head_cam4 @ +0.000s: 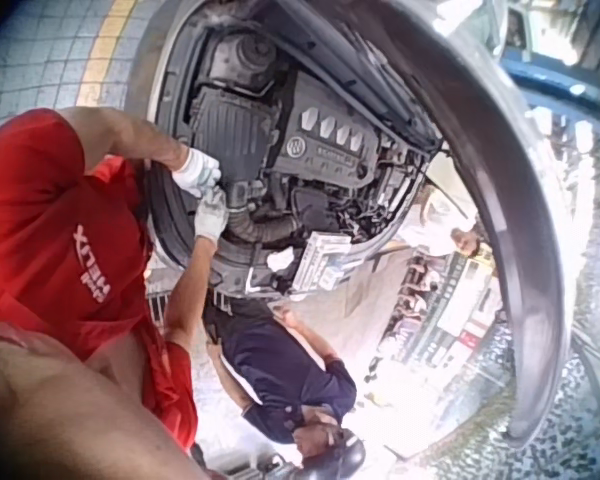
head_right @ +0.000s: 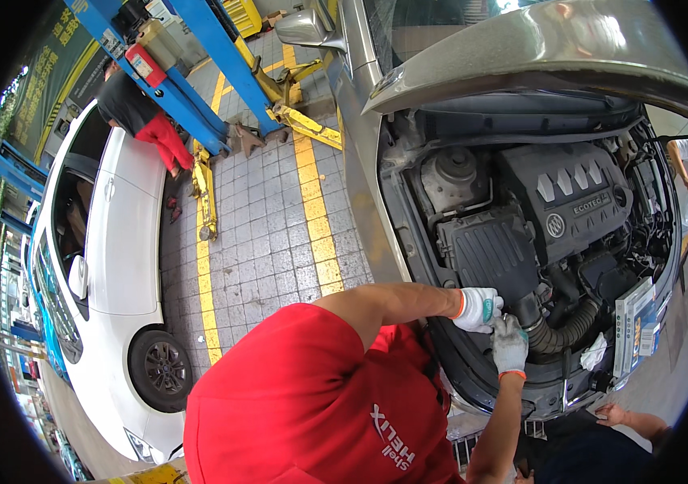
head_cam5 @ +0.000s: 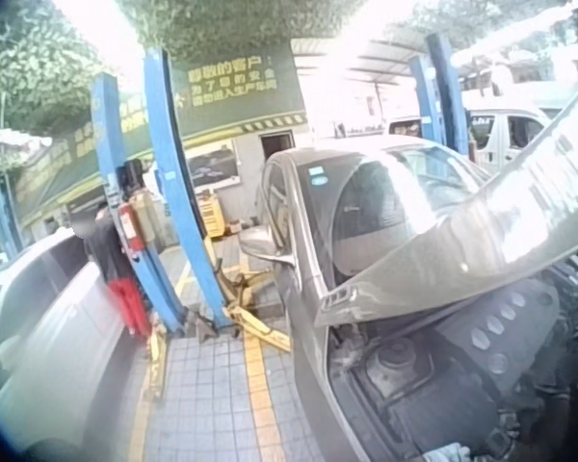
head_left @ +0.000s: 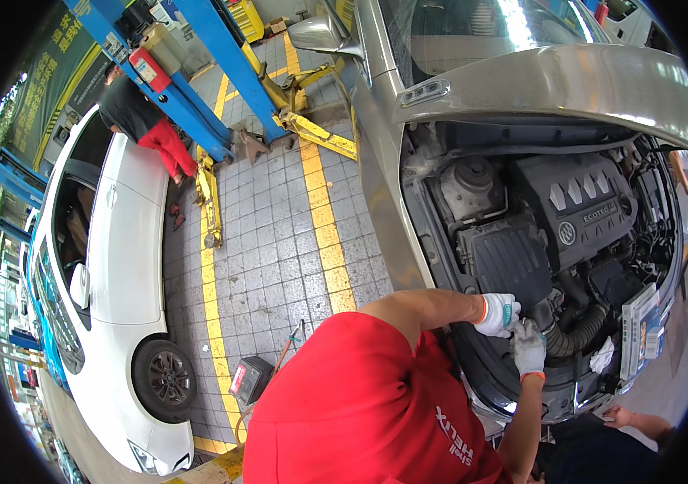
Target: The person works under the hood of a silver car, using a wrench to loosen and tighten bolts on engine components. They retrieve tools from a nearby toolbox, wipe parts with a cloth, and interact with other people in the garage while continuing to adjust engine parts.
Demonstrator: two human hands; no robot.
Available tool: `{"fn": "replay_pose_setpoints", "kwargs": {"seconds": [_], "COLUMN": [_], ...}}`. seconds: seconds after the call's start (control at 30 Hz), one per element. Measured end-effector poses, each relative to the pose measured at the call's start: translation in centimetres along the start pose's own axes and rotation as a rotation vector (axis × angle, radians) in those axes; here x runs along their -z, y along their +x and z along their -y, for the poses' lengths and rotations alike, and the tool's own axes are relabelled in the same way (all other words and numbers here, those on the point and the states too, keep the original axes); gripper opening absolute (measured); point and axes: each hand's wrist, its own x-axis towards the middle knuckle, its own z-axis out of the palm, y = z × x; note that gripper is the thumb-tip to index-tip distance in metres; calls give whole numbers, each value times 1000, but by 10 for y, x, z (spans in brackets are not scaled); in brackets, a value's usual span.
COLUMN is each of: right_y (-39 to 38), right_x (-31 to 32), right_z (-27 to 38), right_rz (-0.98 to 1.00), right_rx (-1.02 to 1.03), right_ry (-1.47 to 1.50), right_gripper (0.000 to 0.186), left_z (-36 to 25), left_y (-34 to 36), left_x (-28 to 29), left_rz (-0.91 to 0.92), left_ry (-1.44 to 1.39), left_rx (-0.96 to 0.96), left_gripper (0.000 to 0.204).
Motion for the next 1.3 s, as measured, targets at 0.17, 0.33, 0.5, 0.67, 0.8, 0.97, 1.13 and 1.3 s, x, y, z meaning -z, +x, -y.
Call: {"fn": "replay_pose_setpoints", "kwargs": {"seconds": [0.17,0.33,0.5,0.67,0.8,0.97,1.13,1.3], "right_y": [-4,6,6,27,9,8,18,5], "right_x": [7,36,21,31,15,23,27,18], "right_z": [16,27,39,110,91,98,104,111], "right_rz": [-152,-117,-367,-230,-245,-212,-178,-312], "right_rx": [202,386,411,-812,-649,-578,-693,-716], "right_ry": [-259,-311,-356,1079,1019,938,968,642], "right_gripper": [39,37,21,37,32,30,52,77], "left_z": [-2,1,-4,-12,-5,-7,16,29], "left_y": [1,3,2,-6,2,9,1,-7], "left_x": [7,8,12,15,10,31,10,-5], "left_rz": [68,155,168,186,224,285,384,345], "left_ry": [-22,-27,-106,18,-7,-138,-35,32], "left_rx": [16,45,148,135,75,150,100,19], "left_gripper": [35,41,46,46,39,24,36,36]}}
